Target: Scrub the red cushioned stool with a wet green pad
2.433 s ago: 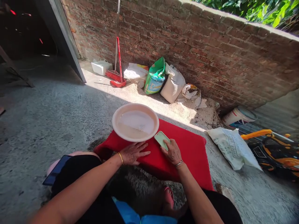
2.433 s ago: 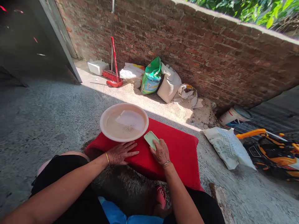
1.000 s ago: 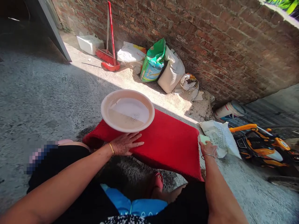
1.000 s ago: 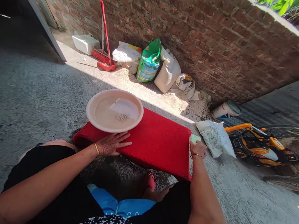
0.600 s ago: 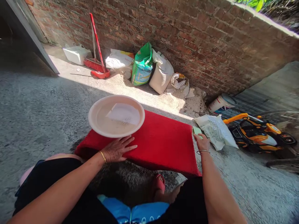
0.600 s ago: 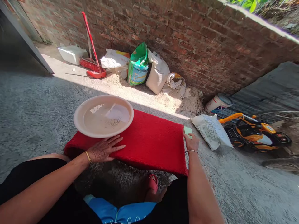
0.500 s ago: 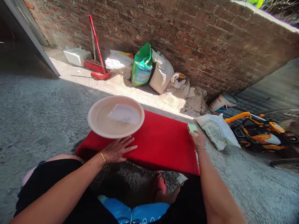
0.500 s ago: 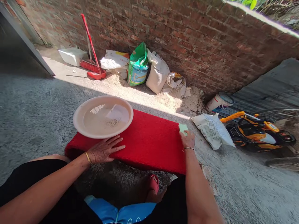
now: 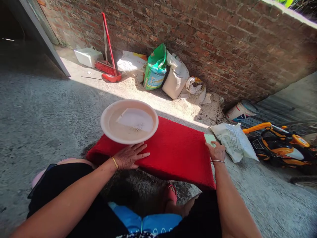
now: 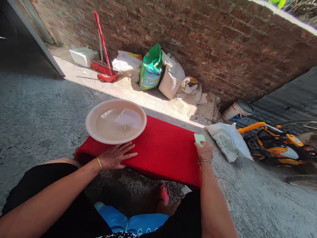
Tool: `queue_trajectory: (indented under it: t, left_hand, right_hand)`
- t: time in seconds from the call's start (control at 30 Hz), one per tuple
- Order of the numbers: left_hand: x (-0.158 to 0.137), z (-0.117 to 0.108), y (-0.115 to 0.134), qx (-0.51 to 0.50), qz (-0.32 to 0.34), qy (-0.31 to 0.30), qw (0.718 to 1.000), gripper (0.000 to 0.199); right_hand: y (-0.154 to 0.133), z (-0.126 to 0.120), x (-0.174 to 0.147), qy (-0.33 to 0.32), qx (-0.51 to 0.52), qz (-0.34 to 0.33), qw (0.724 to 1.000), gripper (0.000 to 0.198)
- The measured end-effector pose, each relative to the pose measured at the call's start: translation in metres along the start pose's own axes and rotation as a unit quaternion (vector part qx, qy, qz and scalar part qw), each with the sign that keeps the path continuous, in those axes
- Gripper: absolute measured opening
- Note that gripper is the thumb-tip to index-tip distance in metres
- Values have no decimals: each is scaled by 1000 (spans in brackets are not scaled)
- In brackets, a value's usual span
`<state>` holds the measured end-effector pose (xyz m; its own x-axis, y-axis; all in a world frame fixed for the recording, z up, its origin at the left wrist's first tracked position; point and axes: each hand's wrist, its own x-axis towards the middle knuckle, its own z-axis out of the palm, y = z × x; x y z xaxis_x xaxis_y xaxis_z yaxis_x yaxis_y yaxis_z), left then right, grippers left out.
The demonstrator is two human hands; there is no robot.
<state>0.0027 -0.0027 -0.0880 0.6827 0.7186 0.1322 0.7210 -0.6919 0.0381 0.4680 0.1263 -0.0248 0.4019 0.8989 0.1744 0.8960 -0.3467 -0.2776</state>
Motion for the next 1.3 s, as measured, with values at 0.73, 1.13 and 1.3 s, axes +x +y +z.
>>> queue_trajectory:
  t: [0.73,1.13,1.3]
  left_hand:
    - [1,-3,3,-14,0,-13,1000,82]
    - [1,-7,3,-18,-1,-24,1000,83]
    - [0,-7,3,-23,3,-20,1000,83]
  right_hand:
    - [-89,23,-91,-99,-49,-325,939,37]
    - [-109,15,-121,-102,38,-303,947,36]
    - [-140,18,-143,-150,99,-406,896,34]
